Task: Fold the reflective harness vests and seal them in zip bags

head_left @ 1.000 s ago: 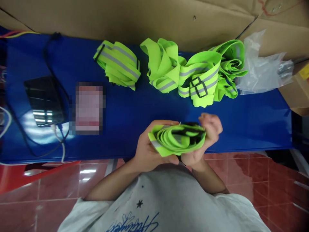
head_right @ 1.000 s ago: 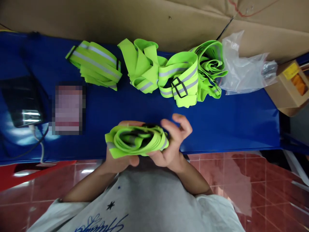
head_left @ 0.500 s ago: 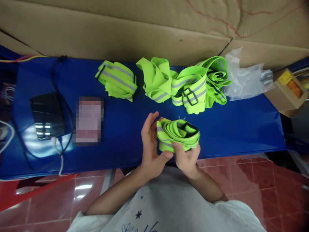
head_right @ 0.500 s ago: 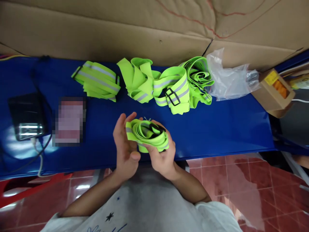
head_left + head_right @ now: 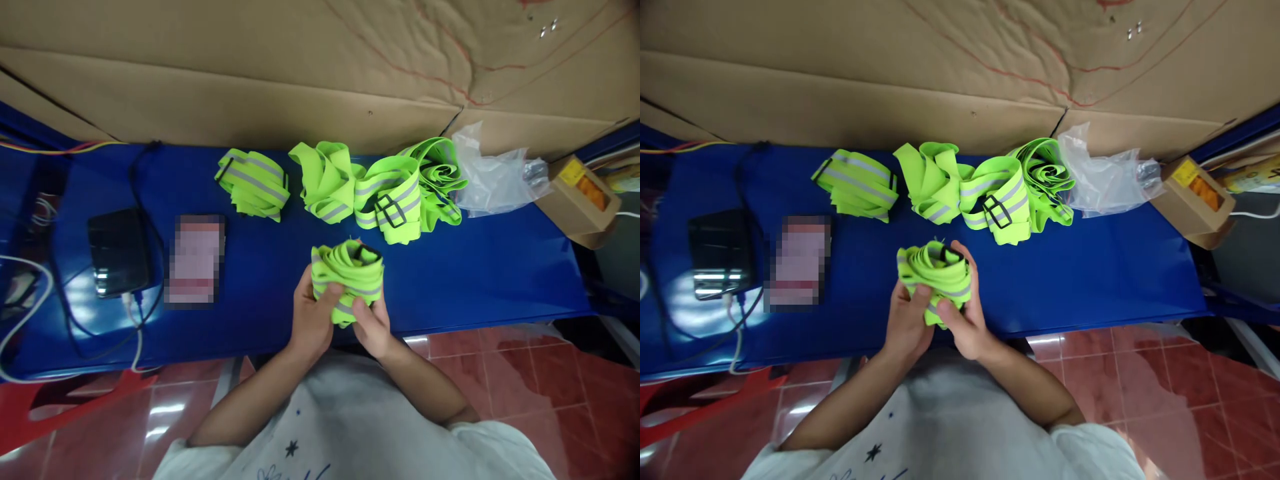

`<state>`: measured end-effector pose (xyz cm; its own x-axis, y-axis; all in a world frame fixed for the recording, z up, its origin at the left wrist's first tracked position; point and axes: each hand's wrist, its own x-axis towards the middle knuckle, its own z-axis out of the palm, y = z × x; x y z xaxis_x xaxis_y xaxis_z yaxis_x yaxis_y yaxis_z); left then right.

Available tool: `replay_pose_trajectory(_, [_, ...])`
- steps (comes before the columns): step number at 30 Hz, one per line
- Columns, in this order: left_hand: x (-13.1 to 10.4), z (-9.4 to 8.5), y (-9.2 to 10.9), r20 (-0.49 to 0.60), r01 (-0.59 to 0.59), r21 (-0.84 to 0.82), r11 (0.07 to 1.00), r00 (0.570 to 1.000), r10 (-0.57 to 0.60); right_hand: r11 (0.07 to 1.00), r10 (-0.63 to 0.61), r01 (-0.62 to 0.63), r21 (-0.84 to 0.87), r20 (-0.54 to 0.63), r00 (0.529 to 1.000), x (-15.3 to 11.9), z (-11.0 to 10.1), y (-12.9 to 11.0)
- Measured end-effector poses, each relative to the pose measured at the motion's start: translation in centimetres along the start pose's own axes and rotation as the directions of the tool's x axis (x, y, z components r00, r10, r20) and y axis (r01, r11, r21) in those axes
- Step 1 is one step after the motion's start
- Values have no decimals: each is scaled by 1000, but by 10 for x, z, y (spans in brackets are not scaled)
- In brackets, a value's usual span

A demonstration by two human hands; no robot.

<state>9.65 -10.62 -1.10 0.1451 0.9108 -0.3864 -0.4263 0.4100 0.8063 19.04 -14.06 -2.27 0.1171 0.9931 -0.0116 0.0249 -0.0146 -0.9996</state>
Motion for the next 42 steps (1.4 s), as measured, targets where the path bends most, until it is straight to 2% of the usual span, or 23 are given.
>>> replay_pose_trajectory(2, [8,2,9,-1,78,-52,996,997,-78,994,-101,101,36,-16,995,8,-14,-3])
replay_pose_trajectory(3, [11,-1,15,-2,102,-56,993,995,-103,986,-169,169,-1,-67,983,16,-30,-8])
replay_pose_trajectory(4, [14,-7,23,-11,110,-47,993,994,-111,968,-248,237,-86,-153,956,26,-54,-14])
replay_pose_trajectory(5, [17,-14,30,-26,105,-27,994,994,-106,938,-323,266,-220,-287,902,39,-84,-21])
replay_pose_trajectory(6, [19,-23,38,-39,92,8,996,995,-92,899,-375,218,-380,-410,831,53,-119,-30])
replay_pose_trajectory(8, [26,-40,53,-37,61,95,994,998,-58,750,-408,-57,-659,-527,746,83,-198,-47])
replay_pose_trajectory(10, [36,-51,64,-7,30,165,986,1000,-29,688,-359,-220,-692,-587,726,108,-270,-59])
replay_pose_trajectory(12, [48,-52,71,31,0,201,980,1000,-6,632,-308,-347,-693,-635,709,124,-317,-61])
replay_pose_trajectory(14, [60,-46,73,65,-12,207,978,998,-2,582,-277,-417,-699,-652,706,133,-337,-52])
replay_pose_trajectory(17, [69,-39,68,139,33,214,976,988,-64,536,-341,-444,-718,-665,664,141,-332,-26])
replay_pose_trajectory(21, [67,-49,62,220,119,231,966,960,-171,515,-444,-390,-763,-627,640,151,-316,-3])
replay_pose_trajectory(24, [64,-58,61,227,130,228,965,957,-182,496,-581,-304,-814,-571,581,148,-302,-15])
replay_pose_trajectory(27, [59,-57,64,235,51,283,958,965,-120,417,-754,-197,-887,-458,471,129,-258,-43])
replay_pose_trajectory(28, [55,-55,66,247,19,321,947,964,-103,378,-786,-142,-915,-398,473,120,-235,-52])
replay_pose_trajectory(29, [49,-52,68,264,-8,365,931,960,-96,307,-804,-59,-950,-292,517,109,-209,-59])
replay_pose_trajectory(30, [42,-49,70,287,-30,408,913,953,-97,136,-792,43,-990,-83,605,97,-181,-64])
replay_pose_trajectory(31, [33,-46,71,317,-48,440,897,943,-105,-31,-768,174,-984,134,626,86,-154,-68])
replay_pose_trajectory(32, [24,-43,71,348,-63,457,887,930,-114,-99,-681,289,-952,277,678,75,-128,-71])
replay_pose_trajectory(33, [14,-42,69,377,-70,459,886,918,-123,-97,-590,401,-911,377,714,65,-106,-71])
replay_pose_trajectory(34, [4,-42,67,395,-67,456,888,909,-134,-70,-504,521,-851,481,717,57,-88,-70])
replay_pose_trajectory(37, [-20,-55,57,357,-11,459,888,918,-174,99,-427,758,-645,660,618,42,-64,-59])
replay_pose_trajectory(39, [-30,-68,51,266,44,480,876,944,-193,171,-497,768,-617,619,608,40,-65,-50])
replay_pose_trajectory(42, [-35,-86,47,124,106,527,843,972,-200,186,-506,646,-740,491,709,43,-68,-39])
